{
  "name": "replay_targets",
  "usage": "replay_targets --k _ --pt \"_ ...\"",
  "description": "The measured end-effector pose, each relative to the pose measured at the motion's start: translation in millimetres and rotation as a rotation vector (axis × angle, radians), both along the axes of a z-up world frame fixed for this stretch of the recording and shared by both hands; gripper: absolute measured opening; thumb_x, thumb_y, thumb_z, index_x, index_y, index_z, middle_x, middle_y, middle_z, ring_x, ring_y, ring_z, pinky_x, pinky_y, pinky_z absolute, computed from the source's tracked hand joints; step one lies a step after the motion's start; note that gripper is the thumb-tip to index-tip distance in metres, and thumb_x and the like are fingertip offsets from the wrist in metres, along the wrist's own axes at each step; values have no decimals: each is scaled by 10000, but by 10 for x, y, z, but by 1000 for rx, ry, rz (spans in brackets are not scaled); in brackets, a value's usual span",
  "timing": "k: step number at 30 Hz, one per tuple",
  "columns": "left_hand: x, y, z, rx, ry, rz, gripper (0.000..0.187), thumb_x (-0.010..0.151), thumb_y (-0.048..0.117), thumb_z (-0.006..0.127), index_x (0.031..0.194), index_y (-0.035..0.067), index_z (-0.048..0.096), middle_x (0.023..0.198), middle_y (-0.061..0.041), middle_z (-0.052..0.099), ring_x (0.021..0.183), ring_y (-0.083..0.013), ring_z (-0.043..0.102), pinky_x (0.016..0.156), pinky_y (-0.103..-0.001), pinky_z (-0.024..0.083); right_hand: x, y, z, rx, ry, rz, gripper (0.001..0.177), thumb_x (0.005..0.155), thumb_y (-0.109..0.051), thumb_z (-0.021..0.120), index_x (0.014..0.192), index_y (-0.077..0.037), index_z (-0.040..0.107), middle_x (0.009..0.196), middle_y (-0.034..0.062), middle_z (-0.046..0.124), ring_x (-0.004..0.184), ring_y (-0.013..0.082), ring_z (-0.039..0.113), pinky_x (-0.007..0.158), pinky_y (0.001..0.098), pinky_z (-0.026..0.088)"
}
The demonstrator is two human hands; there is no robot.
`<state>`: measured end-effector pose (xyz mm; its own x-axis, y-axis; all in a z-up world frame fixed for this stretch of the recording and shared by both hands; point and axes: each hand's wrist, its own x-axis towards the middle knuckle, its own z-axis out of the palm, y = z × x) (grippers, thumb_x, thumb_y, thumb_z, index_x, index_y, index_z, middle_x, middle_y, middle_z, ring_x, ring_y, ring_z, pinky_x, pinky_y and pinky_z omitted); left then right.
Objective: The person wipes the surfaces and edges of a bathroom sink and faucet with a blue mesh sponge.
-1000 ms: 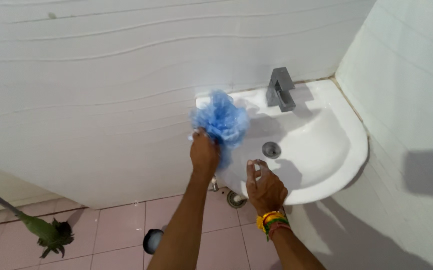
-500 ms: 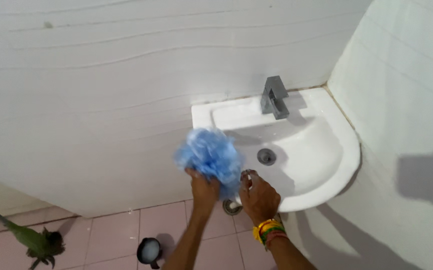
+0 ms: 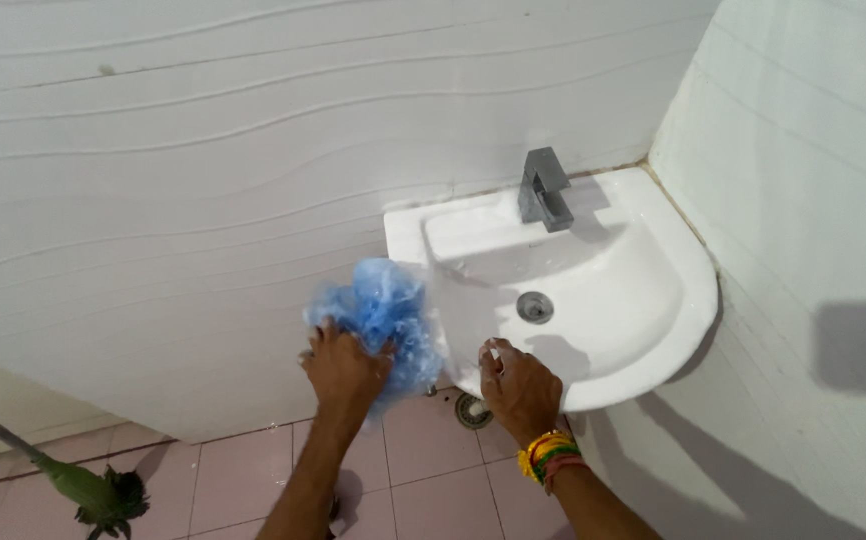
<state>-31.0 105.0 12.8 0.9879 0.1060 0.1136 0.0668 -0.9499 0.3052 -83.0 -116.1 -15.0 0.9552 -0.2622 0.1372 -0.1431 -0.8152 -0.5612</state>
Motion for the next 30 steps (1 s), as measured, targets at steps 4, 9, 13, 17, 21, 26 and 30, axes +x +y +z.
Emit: replay_targets --k 4,9,13,17,21,26,30 --pt "197 -189 0 -212 -69 -94 658 786 335 835 1234 -67 568 1423 -305 509 1045 -427 661 869 -498 587 28 10 52 40 -41 -43 408 940 -408 523 1160 -155 755 816 37 786 763 270 747 711 416 578" --pt "314 -673 -117 -428 127 -23 900 917 266 697 1578 -33 164 1434 -313 505 887 -382 746 712 -480 673 15 31 110 79 -28 -63 409 947 -422 530 1164 -147 742 791 39 783 746 257 753 703 391 584" --pt "612 -663 -16 -249 160 -58 1025 895 285 747 1657 137 78 1323 -342 562 933 -412 711 781 -495 628 27 23 49 73 -72 -49 406 932 -408 552 1147 -126 750 805 54 783 741 276 747 708 399 583" --pt "393 -598 -82 -367 196 -71 1047 839 327 797 1616 161 115 1262 -318 602 940 -401 716 829 -478 609 31 0 -10 12 -52 -22 379 935 -384 552 1114 -131 771 811 76 782 750 308 736 703 432 574" --pt "-50 -579 -299 -620 148 -112 1071 819 334 809 1614 130 121 1230 -303 630 971 -394 697 866 -482 573 19 12 -64 -12 -119 -5 375 957 -391 545 1062 -112 773 793 115 770 724 309 740 680 423 585" --pt "-215 -811 -628 -769 66 -108 1073 803 317 817 1612 131 137 1263 -301 611 1038 -403 653 912 -500 521 22 18 -88 -23 -186 9 331 956 -350 547 974 -118 783 829 128 766 713 327 729 652 438 576" --pt "100 -777 -682 -748 97 -53 1074 791 304 824 1610 132 151 1290 -300 596 1091 -411 617 949 -514 480 -36 -19 -80 9 -258 51 296 936 -312 545 951 -123 772 817 118 767 717 329 722 649 443 570"
